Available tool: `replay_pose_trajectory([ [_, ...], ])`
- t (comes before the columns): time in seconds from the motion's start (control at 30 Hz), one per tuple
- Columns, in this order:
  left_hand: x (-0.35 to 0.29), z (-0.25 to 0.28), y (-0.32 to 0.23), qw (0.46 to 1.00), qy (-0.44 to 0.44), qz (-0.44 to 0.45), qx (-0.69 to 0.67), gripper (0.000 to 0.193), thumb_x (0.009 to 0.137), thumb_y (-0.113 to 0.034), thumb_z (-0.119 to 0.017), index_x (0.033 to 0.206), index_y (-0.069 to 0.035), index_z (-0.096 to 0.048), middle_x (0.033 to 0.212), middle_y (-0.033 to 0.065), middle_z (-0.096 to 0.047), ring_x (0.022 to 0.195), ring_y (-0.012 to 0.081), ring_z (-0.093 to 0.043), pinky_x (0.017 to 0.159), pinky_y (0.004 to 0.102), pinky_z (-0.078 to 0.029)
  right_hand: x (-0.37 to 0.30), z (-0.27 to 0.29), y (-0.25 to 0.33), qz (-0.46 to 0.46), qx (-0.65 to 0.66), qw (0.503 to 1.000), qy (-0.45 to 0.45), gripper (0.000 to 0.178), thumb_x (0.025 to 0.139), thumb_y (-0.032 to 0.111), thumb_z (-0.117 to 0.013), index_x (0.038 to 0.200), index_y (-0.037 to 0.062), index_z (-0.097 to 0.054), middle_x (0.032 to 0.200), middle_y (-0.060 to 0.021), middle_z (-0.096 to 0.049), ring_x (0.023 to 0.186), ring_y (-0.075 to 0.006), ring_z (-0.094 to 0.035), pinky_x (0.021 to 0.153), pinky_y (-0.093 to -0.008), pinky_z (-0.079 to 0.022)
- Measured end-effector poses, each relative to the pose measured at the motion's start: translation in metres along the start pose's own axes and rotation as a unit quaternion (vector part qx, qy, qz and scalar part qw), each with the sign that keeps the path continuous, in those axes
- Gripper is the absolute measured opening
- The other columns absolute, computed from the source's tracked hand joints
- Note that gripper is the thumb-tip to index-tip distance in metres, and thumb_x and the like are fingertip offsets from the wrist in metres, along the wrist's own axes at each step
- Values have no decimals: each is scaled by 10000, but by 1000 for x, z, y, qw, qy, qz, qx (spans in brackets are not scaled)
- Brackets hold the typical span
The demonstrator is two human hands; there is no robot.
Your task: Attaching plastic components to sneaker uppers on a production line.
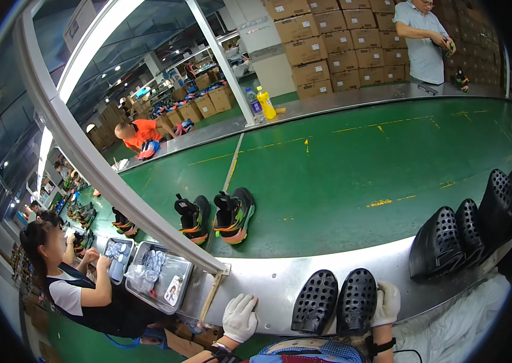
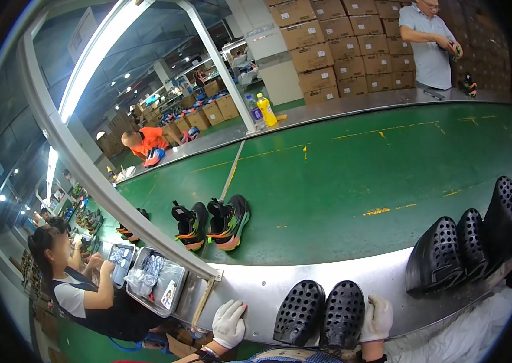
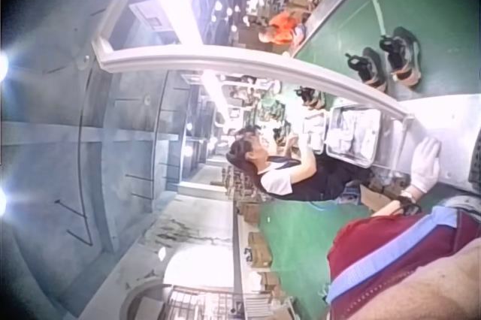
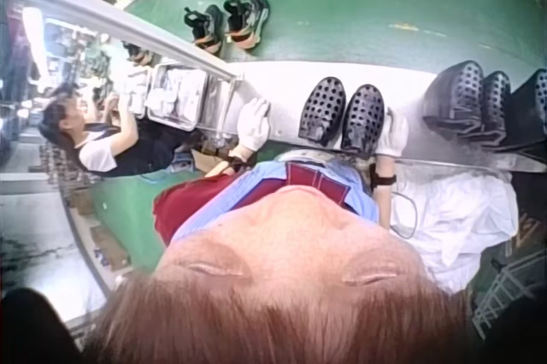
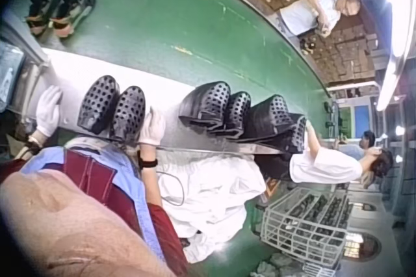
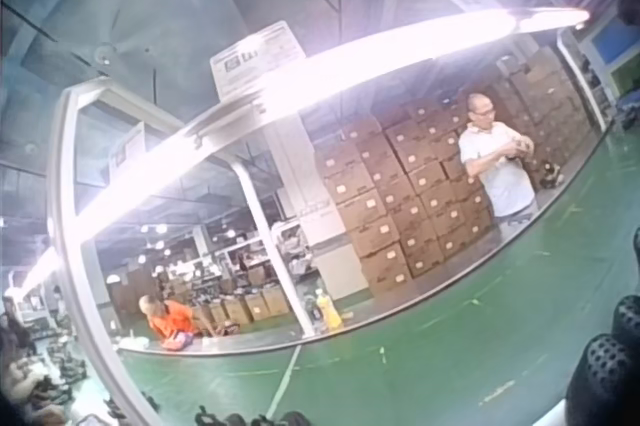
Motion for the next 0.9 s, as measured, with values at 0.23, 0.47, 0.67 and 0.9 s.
replay_pose_trajectory([
  [0.23,4,2,-2,1000,-4,-2,-1,377,721,-58,-567,1072,-17,-695,1118,142,-659,1075,342,-602,973,448,-467,1,-1,-3,0,2,1000,0,179,829,-24,-567,974,34,-655,961,-142,-649,921,-326,-608,848,-407,-483],
  [0.47,1,3,-3,1000,-10,-7,-1,376,720,-54,-566,1072,-17,-692,1118,144,-655,1074,342,-601,973,446,-468,0,0,-3,4,7,1000,3,180,824,-17,-567,972,36,-655,956,-147,-651,910,-335,-604,840,-417,-480],
  [0.67,0,3,-2,1000,-9,-7,-7,379,718,-55,-573,1076,-20,-692,1120,147,-656,1077,342,-601,970,449,-468,-1,-1,-4,8,-2,1000,2,188,816,-14,-569,974,41,-656,947,-140,-656,901,-336,-608,832,-418,-483],
  [0.9,1,3,-3,1000,-7,-7,-2,383,720,-57,-578,1084,-31,-695,1119,143,-659,1074,341,-602,967,448,-469,-2,-1,-3,23,-7,1000,-6,188,818,-18,-568,972,44,-656,945,-143,-657,898,-338,-610,822,-420,-481],
])
Point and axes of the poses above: each hand's wrist, its own x-axis towards the middle knuckle, its own z-axis out of the back of the hand, y = z × x, the point moved 10 cm from there along x, towards the middle knuckle
